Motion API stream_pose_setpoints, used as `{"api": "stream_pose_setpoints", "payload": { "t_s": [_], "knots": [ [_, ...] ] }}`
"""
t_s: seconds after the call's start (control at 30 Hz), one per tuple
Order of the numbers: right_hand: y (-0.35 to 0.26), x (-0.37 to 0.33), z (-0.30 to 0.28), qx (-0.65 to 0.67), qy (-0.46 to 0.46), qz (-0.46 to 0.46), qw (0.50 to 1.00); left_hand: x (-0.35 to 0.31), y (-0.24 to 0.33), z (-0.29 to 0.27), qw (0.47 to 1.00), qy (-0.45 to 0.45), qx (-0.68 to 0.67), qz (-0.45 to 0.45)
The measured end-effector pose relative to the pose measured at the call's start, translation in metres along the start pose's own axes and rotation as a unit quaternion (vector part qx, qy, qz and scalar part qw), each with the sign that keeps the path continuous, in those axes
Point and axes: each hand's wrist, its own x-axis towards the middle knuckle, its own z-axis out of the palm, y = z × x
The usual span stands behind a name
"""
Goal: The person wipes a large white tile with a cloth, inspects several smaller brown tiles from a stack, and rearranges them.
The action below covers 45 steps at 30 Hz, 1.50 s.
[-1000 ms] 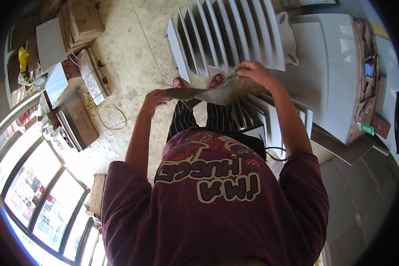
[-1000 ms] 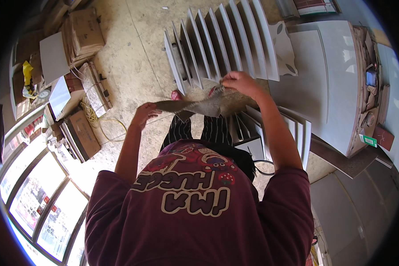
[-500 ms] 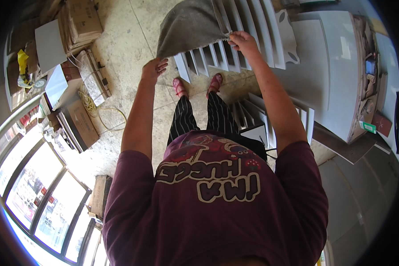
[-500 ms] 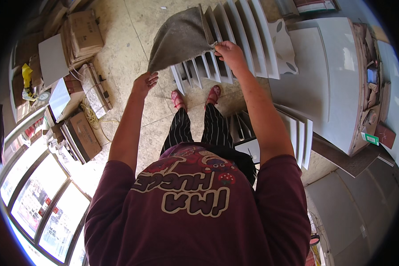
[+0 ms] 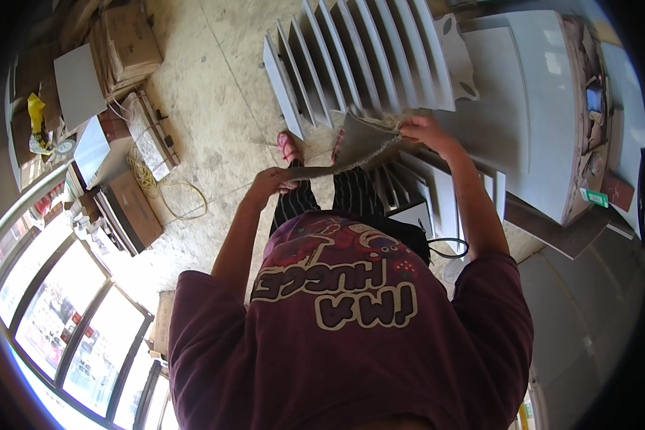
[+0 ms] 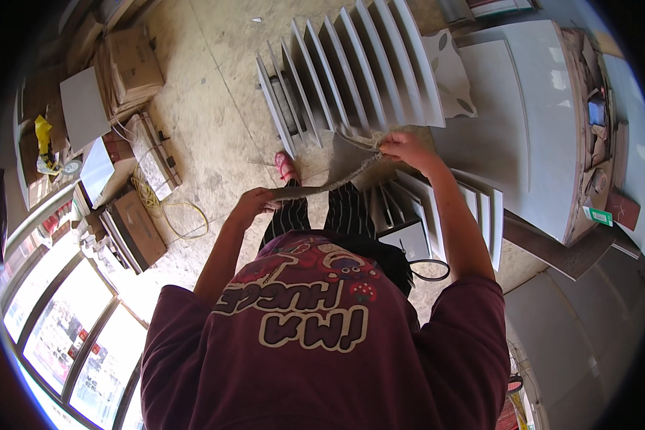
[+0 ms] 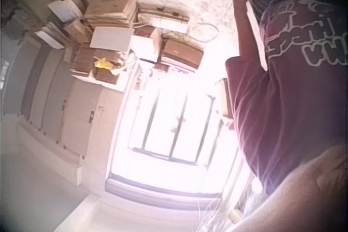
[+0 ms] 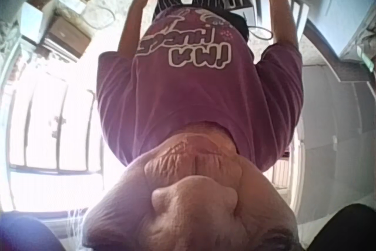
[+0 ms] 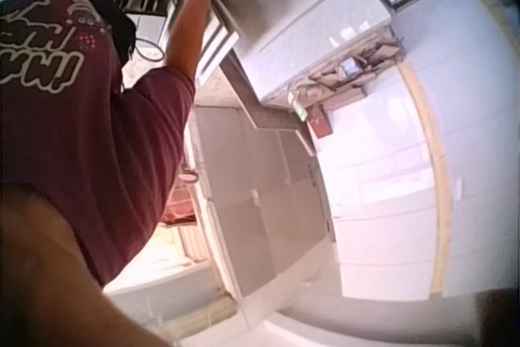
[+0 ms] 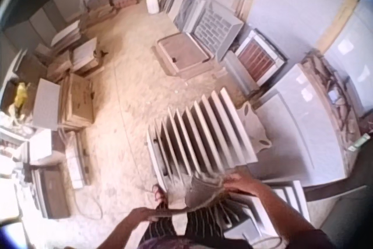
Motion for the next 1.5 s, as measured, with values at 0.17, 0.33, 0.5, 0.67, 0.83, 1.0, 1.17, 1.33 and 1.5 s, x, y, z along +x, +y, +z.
{"api": "stream_pose_setpoints", "payload": {
  "t_s": [0.17, 0.33, 0.5, 0.67, 0.83, 1.0, 1.17, 1.33, 1.5],
  "knots": [
    [-0.07, -0.019, -0.015, 0.057, 0.087, -0.125, 0.987, -0.011, 0.079, -0.004, 0.985, 0.028, -0.104, 0.132],
    [-0.129, -0.015, -0.048, 0.098, 0.178, -0.252, 0.946, 0.004, 0.172, 0.001, 0.957, 0.028, -0.126, 0.259],
    [-0.164, -0.006, -0.076, 0.148, 0.248, -0.34, 0.895, 0.039, 0.229, 0.026, 0.942, 0.017, -0.14, 0.304],
    [-0.131, 0.012, -0.107, 0.196, 0.323, -0.28, 0.883, 0.09, 0.228, 0.068, 0.961, 0.001, -0.122, 0.25],
    [-0.033, 0.013, -0.125, 0.141, 0.343, -0.118, 0.921, 0.131, 0.159, 0.109, 0.986, -0.01, 0.093, 0.137],
    [0.102, -0.037, -0.102, -0.022, 0.218, 0.056, 0.974, 0.1, 0.042, 0.117, 0.957, -0.138, 0.234, 0.099],
    [0.183, -0.091, -0.044, 0.024, 0.123, 0.101, 0.987, 0.051, -0.022, 0.088, 0.943, -0.028, 0.318, 0.095],
    [0.222, -0.086, -0.012, 0.029, 0.053, 0.071, 0.996, 0.033, -0.048, 0.069, 0.969, 0.019, 0.24, 0.056],
    [0.221, -0.07, -0.015, -0.018, 0.035, 0.015, 0.999, 0.029, -0.044, 0.08, 0.971, 0.049, 0.2, 0.121]
  ]
}}
